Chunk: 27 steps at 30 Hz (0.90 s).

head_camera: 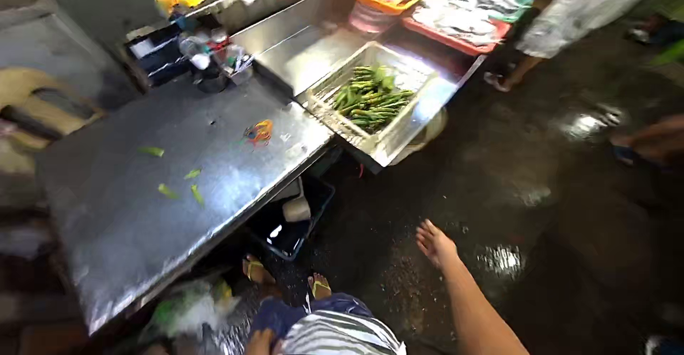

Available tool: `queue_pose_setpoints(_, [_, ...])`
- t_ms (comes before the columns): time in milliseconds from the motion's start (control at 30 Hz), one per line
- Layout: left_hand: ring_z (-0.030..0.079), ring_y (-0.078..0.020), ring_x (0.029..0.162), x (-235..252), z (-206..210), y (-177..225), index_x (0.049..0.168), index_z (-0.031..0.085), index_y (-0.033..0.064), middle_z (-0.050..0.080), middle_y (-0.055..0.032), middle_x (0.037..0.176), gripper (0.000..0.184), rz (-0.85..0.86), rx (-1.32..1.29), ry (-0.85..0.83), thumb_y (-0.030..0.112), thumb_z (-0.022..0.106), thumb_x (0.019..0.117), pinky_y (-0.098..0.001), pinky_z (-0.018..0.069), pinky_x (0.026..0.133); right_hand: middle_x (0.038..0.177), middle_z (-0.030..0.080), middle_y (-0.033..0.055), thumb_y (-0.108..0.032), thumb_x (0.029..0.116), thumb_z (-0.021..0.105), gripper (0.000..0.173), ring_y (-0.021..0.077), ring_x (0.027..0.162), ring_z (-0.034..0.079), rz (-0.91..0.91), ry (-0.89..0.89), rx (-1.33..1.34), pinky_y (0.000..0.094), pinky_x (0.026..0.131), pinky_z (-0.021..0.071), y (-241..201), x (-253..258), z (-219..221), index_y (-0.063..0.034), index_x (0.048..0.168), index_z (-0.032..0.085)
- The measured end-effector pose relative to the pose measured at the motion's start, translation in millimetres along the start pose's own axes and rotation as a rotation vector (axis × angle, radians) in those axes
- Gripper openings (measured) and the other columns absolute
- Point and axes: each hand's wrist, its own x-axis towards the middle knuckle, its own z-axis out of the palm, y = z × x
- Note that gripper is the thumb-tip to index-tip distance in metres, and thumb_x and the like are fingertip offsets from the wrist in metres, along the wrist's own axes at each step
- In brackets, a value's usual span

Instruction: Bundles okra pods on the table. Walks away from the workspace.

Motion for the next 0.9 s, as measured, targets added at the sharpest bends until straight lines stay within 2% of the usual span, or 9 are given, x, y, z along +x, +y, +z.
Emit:
queue_pose_setpoints(67, [0.065,-0.0400,0.113,-5.4,24.4,-5.3,0.120,0.069,0.0034,0.066,-0.0247,0.120,0.046,-0.010,-0.131,0.096,0.043,0.063,0.0987,-0.0580,0.0519,0.099,0.083,0.054,0.0047,-0.045,0.1090,0.042,0.049,0.0132,0.064,0.051,0.079,0.128,-0.326,0.0346,0.060,0.0489,40.6,0.2,-36.5,-0.0008,0.123,0.055])
queue_pose_setpoints(133, [0.067,-0.0342,0.110,-27.3,27.9,-10.7,0.124,0.066,0.0023,0.069,-0.0212,0.115,0.049,-0.067,-0.361,0.137,0.045,0.062,0.0998,-0.0553,0.0522,0.100,0.063,0.049,0.0022,-0.043,0.1097,0.039,0.043,0.0126,0.049,0.047,0.219,-0.056,-0.730,0.0325,0.048,0.0469,78.3,-6.2,-64.0,-0.0044,0.098,0.055])
queue_pose_setpoints(233, [0.066,-0.0306,0.112,-53.1,37.8,-32.0,0.126,0.065,0.0018,0.069,-0.0190,0.117,0.047,-0.254,-0.682,0.325,0.042,0.059,0.1022,-0.0527,0.0502,0.103,0.071,0.054,0.0000,-0.040,0.1110,0.038,0.038,0.0098,0.056,0.053,0.425,-0.413,-1.075,0.0291,0.053,0.0501,109.1,1.3,-44.2,-0.0070,0.104,0.055])
queue_pose_setpoints(300, [0.065,-0.0299,0.113,-64.2,68.5,-53.5,0.124,0.066,0.0016,0.068,-0.0193,0.119,0.045,-0.387,-0.835,0.418,0.041,0.059,0.1022,-0.0513,0.0501,0.103,0.067,0.058,0.0006,-0.042,0.1087,0.044,0.039,0.0099,0.051,0.053,0.319,-0.523,-1.166,0.0288,0.049,0.0485,128.2,0.6,-9.1,-0.0068,0.098,0.060])
queue_pose_setpoints(367, [0.066,-0.0314,0.113,-77.2,108.6,-74.1,0.123,0.067,0.0004,0.068,-0.0208,0.120,0.046,-0.502,-0.940,0.417,0.041,0.059,0.1026,-0.0528,0.0505,0.102,0.079,0.064,0.0075,-0.041,0.1076,0.050,0.042,0.0160,0.060,0.060,0.169,-0.652,-1.219,0.0353,0.055,0.0543,127.4,3.3,40.6,-0.0027,0.119,0.061])
queue_pose_setpoints(633, [0.067,-0.0294,0.091,-104.4,260.5,-103.2,0.131,0.062,0.0038,0.068,-0.0191,0.109,0.049,-0.980,-1.358,0.245,0.045,0.055,0.1047,-0.0499,0.0552,0.083,0.116,0.069,0.0148,-0.033,0.1048,0.055,0.039,0.0257,0.098,0.069,-0.276,-1.174,-1.440,0.0459,0.084,0.0581,9.0,-67.2,266.2,-0.0027,0.129,0.059])
queue_pose_setpoints(700, [0.063,-0.0234,0.081,-93.2,283.8,-104.2,0.128,0.063,0.0050,0.066,-0.0142,0.100,0.045,-0.971,-1.398,0.164,0.043,0.056,0.1044,-0.0434,0.0539,0.076,0.112,0.071,0.0119,-0.043,0.0974,0.057,0.043,0.0245,0.096,0.070,-0.258,-1.584,-1.346,0.0427,0.082,0.0601,-8.8,-93.8,316.4,-0.0070,0.119,0.065])
queue_pose_setpoints(800, [0.069,-0.0291,0.095,-77.0,276.0,-128.0,0.134,0.060,0.0050,0.069,-0.0182,0.111,0.047,-0.830,-1.311,-0.004,0.041,0.059,0.1030,-0.0500,0.0556,0.087,0.112,0.073,0.0021,-0.069,0.0876,0.065,0.057,0.0186,0.098,0.070,-0.266,-2.196,-1.168,0.0383,0.088,0.0588,-11.1,-188.9,404.4,-0.0224,0.121,0.070])
queue_pose_setpoints(900, [0.067,-0.0340,0.096,-60.8,240.6,-164.8,0.129,0.062,0.0023,0.068,-0.0220,0.109,0.054,-0.773,-1.229,0.008,0.049,0.058,0.1020,-0.0549,0.0533,0.088,0.108,0.072,-0.0010,-0.066,0.0860,0.069,0.055,0.0160,0.096,0.069,-0.450,-2.317,-1.073,0.0366,0.087,0.0583,14.1,-290.8,484.9,-0.0240,0.122,0.068])
